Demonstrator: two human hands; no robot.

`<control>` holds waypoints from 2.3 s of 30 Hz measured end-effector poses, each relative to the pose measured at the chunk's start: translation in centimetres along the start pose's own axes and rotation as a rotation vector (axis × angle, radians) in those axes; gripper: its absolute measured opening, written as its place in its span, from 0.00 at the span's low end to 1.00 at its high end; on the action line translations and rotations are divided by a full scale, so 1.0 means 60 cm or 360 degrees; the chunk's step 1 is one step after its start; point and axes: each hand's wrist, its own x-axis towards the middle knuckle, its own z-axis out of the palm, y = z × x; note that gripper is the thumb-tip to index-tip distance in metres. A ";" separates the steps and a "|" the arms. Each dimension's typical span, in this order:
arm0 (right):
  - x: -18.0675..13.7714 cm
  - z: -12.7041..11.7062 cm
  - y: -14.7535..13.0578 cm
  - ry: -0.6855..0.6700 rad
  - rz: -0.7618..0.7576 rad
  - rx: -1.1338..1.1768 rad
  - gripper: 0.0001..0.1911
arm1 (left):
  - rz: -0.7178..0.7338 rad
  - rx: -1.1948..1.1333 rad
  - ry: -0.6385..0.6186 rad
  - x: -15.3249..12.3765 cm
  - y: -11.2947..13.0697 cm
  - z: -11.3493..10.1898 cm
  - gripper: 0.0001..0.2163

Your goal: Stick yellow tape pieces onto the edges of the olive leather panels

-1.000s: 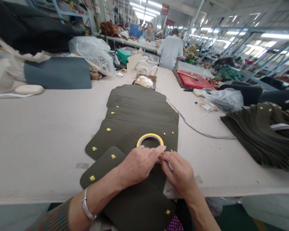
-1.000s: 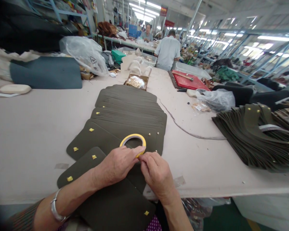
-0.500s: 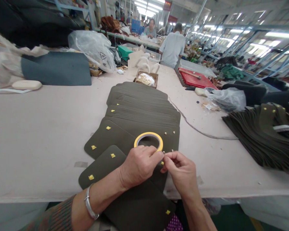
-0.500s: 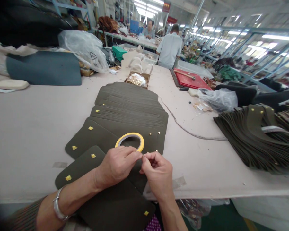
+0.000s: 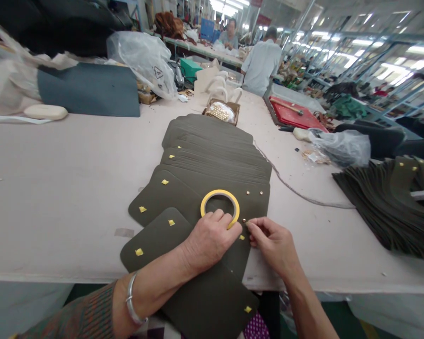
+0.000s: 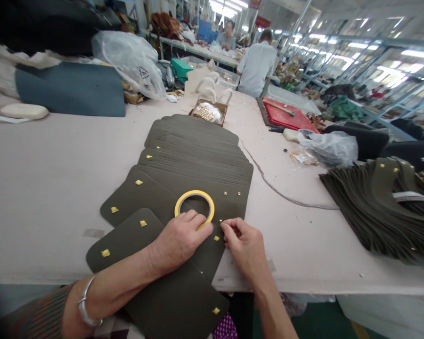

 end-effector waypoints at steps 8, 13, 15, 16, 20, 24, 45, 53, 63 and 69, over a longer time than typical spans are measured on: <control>0.014 0.021 -0.007 0.0119 -0.0462 -0.0669 0.09 | -0.0035 -0.0080 -0.0018 -0.008 0.001 0.003 0.05; 0.021 0.026 -0.001 0.0214 -0.0390 -0.0676 0.07 | -0.0048 -0.0082 -0.0036 -0.008 0.002 0.004 0.06; 0.021 0.020 0.005 0.0244 -0.0268 -0.0548 0.13 | -0.0057 -0.0076 -0.0043 -0.007 0.002 0.004 0.06; 0.019 0.015 0.008 0.0271 -0.0234 -0.0489 0.16 | -0.0060 -0.0074 -0.0047 -0.007 0.002 0.003 0.06; 0.007 -0.003 0.022 0.0356 -0.0693 -0.0680 0.10 | -0.0063 -0.0069 -0.0036 -0.007 0.002 0.002 0.07; 0.002 -0.001 0.020 0.0209 -0.1161 -0.1081 0.10 | -0.0073 -0.0058 -0.0030 -0.007 0.002 0.001 0.06; -0.024 0.007 0.005 0.0217 -0.0261 -0.0470 0.13 | -0.0063 -0.0459 0.0473 0.003 -0.020 -0.025 0.10; -0.032 -0.002 -0.029 0.0338 -0.0899 -0.0283 0.11 | 0.0024 -0.0585 0.0418 0.003 -0.016 -0.022 0.20; -0.012 0.019 -0.039 0.0360 -0.1282 -0.0553 0.09 | -0.0025 -0.0614 0.0276 0.002 -0.012 -0.017 0.09; -0.016 0.031 -0.041 0.0545 -0.1130 -0.0534 0.08 | -0.0077 -0.0561 0.0303 0.011 -0.011 -0.024 0.08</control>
